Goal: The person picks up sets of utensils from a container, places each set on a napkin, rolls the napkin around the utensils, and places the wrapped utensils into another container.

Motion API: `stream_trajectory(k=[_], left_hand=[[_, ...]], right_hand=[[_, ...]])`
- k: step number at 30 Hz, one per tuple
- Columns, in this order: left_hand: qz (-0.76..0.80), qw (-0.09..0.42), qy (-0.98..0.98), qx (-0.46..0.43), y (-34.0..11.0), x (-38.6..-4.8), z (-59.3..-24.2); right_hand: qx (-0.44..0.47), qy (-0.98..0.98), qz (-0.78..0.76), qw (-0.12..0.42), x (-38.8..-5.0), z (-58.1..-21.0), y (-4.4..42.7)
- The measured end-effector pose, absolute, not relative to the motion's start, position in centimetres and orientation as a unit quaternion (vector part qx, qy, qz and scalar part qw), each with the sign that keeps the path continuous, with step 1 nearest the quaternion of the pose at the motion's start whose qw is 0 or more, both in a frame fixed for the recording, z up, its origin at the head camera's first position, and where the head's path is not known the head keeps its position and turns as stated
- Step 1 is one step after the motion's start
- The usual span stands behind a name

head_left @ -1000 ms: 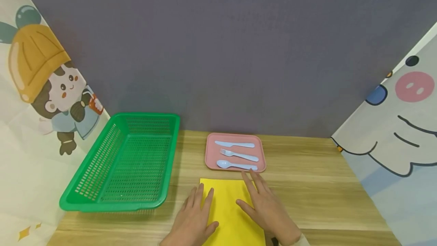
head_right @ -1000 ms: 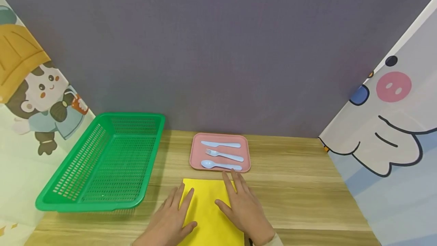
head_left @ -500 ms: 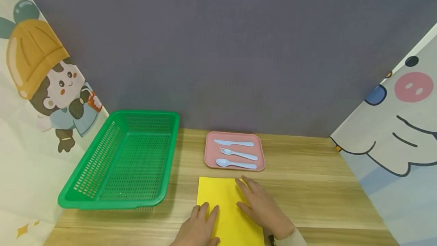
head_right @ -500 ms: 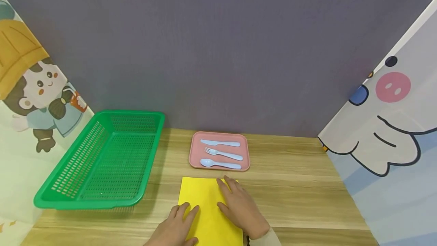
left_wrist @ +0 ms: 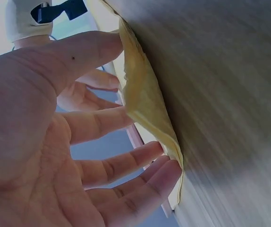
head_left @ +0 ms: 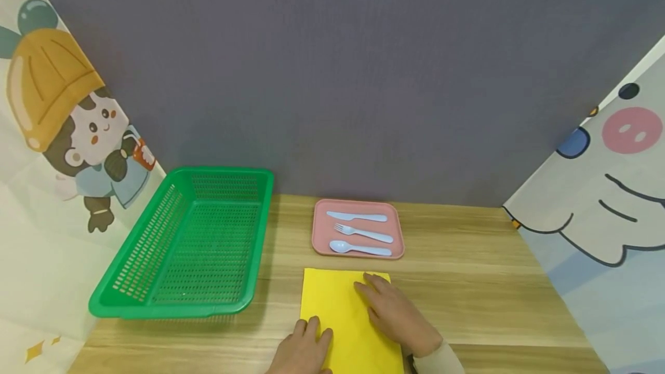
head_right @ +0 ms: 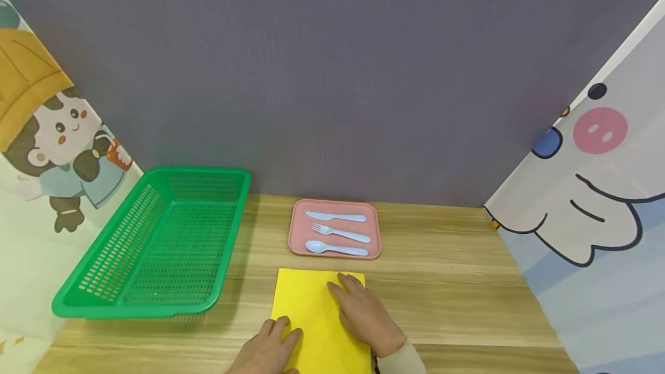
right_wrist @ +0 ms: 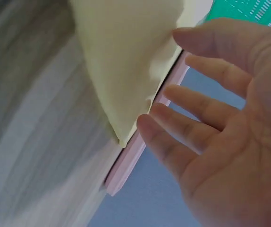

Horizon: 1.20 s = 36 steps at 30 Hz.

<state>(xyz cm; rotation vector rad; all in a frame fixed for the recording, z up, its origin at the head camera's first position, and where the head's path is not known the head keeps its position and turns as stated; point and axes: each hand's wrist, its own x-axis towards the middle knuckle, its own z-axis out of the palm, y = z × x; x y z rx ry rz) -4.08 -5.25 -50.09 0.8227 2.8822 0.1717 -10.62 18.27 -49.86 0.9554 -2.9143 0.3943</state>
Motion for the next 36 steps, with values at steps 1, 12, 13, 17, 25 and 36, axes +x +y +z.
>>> stream_trajectory(k=[1, 12, 13, 17, 25, 36], left_hand=[[0.058, 0.072, 0.958, 0.272, -5.2, -4.1, -50.1], [0.058, 0.070, 0.959, 0.269, -5.4, -4.1, -50.3], [0.057, 0.070, 0.959, 0.269, -5.4, -4.1, -50.3], [0.060, 0.074, 0.957, 0.272, -5.6, -4.1, -50.3], [0.079, 0.125, 0.951, 0.273, -6.1, -4.7, -49.4], [0.099, 0.110, 0.936, 0.320, -7.2, -5.5, -49.0]], right_hand=[[0.308, -0.943, 0.127, 0.021, -10.7, -50.0, 18.2], [0.305, -0.942, 0.137, 0.003, -10.5, -50.3, 18.3], [0.306, -0.942, 0.141, 0.002, -10.5, -50.3, 18.3], [0.302, -0.940, 0.156, -0.010, -10.5, -50.3, 18.5], [0.281, -0.948, 0.149, -0.027, -9.8, -49.8, 18.9], [0.265, -0.957, 0.113, 0.000, -8.0, -49.8, 19.2]])
